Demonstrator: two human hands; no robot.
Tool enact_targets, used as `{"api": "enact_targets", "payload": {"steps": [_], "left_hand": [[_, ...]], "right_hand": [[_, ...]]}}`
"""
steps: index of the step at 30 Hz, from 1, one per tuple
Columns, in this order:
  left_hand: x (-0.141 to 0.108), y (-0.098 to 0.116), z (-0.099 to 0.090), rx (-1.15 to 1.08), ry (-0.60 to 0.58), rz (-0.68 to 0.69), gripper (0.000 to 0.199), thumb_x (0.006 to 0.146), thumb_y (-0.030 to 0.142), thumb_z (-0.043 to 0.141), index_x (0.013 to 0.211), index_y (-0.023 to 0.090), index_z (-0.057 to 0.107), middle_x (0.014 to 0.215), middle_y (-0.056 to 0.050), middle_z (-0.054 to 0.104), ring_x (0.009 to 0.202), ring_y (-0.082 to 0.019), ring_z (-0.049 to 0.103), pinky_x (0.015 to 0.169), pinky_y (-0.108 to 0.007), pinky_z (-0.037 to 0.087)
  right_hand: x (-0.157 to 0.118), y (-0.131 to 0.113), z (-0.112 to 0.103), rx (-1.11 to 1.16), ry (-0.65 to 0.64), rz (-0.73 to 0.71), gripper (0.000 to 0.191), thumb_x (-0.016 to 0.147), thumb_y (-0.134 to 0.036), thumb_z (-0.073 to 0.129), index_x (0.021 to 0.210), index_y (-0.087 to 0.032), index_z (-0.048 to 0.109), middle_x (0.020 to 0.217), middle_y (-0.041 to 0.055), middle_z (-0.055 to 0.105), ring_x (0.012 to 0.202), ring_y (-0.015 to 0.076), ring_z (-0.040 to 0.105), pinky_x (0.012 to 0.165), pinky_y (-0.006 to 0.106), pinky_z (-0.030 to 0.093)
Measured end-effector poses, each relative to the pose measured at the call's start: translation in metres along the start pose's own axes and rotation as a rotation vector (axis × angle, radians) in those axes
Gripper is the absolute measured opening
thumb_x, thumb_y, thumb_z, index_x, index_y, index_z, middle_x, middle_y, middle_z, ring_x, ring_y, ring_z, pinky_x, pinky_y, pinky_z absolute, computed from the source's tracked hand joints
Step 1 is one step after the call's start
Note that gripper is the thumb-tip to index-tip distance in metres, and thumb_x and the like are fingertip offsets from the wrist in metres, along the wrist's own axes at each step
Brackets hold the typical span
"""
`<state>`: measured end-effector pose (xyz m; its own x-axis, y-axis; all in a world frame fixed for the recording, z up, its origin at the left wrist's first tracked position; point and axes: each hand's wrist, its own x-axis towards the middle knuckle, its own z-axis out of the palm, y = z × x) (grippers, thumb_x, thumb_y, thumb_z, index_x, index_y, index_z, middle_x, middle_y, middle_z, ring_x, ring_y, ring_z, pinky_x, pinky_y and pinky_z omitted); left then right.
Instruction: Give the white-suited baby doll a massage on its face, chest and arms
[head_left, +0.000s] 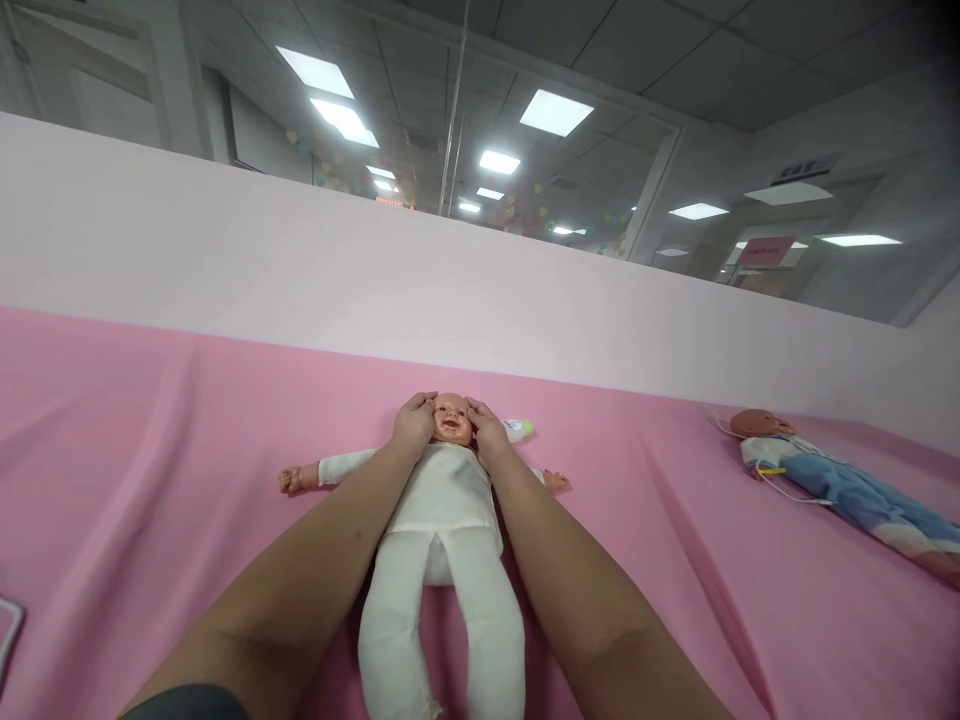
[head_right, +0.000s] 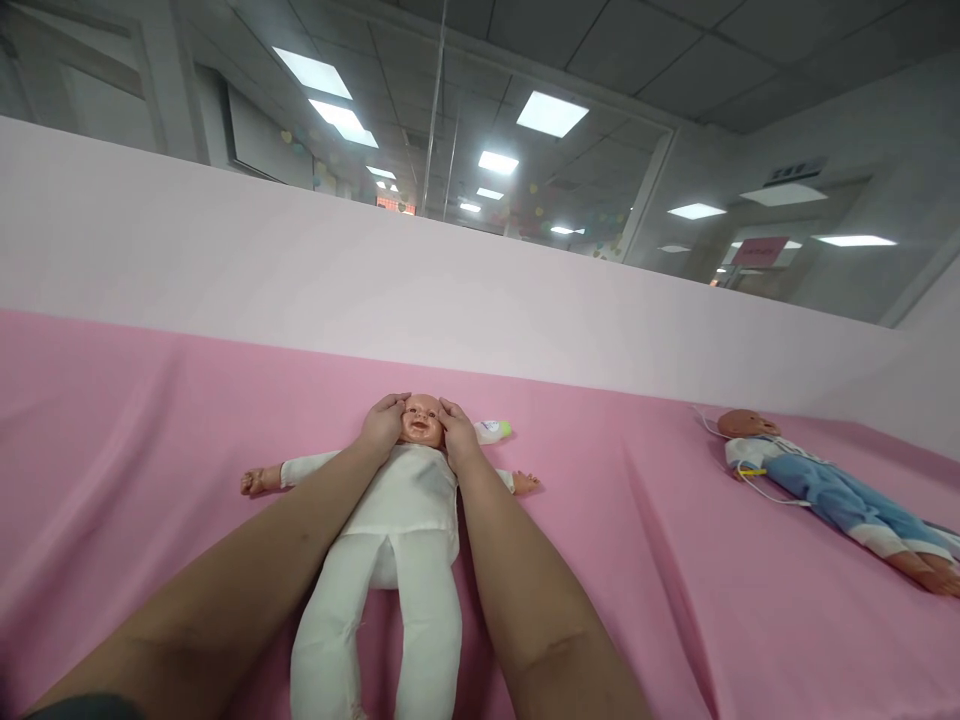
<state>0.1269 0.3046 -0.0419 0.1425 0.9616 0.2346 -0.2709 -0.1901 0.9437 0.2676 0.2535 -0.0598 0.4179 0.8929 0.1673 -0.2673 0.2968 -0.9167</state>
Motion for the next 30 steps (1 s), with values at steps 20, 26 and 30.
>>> {"api": "enact_targets", "payload": {"steps": [20, 26, 30], "left_hand": [[-0.010, 0.010, 0.002, -0.008, -0.049, -0.064, 0.037, 0.069, 0.040, 0.080, 0.099, 0.019, 0.072, 0.096, -0.009, 0.076, 0.089, -0.026, 0.071, 0.082, -0.038, 0.057], [-0.008, 0.006, 0.002, -0.027, -0.019, -0.100, 0.036, 0.077, 0.035, 0.071, 0.110, 0.019, 0.073, 0.107, -0.011, 0.076, 0.100, -0.028, 0.071, 0.089, -0.039, 0.057], [-0.010, 0.014, -0.002, -0.043, -0.053, -0.127, 0.042, 0.078, 0.036, 0.075, 0.116, 0.017, 0.073, 0.113, -0.013, 0.076, 0.106, -0.030, 0.071, 0.091, -0.040, 0.058]], "right_hand": [[-0.005, -0.002, 0.002, 0.053, 0.046, -0.032, 0.040, 0.072, -0.044, 0.085, 0.102, -0.022, 0.070, 0.102, 0.0038, 0.077, 0.098, 0.0233, 0.071, 0.097, 0.042, 0.057], [-0.006, -0.004, -0.001, 0.086, 0.026, 0.026, 0.040, 0.078, -0.033, 0.077, 0.117, -0.026, 0.070, 0.122, 0.0036, 0.075, 0.114, 0.0257, 0.069, 0.105, 0.044, 0.056], [-0.013, -0.013, -0.002, 0.034, -0.012, 0.078, 0.047, 0.080, -0.032, 0.075, 0.127, -0.030, 0.068, 0.136, 0.0008, 0.069, 0.124, 0.0271, 0.065, 0.110, 0.047, 0.053]]}}
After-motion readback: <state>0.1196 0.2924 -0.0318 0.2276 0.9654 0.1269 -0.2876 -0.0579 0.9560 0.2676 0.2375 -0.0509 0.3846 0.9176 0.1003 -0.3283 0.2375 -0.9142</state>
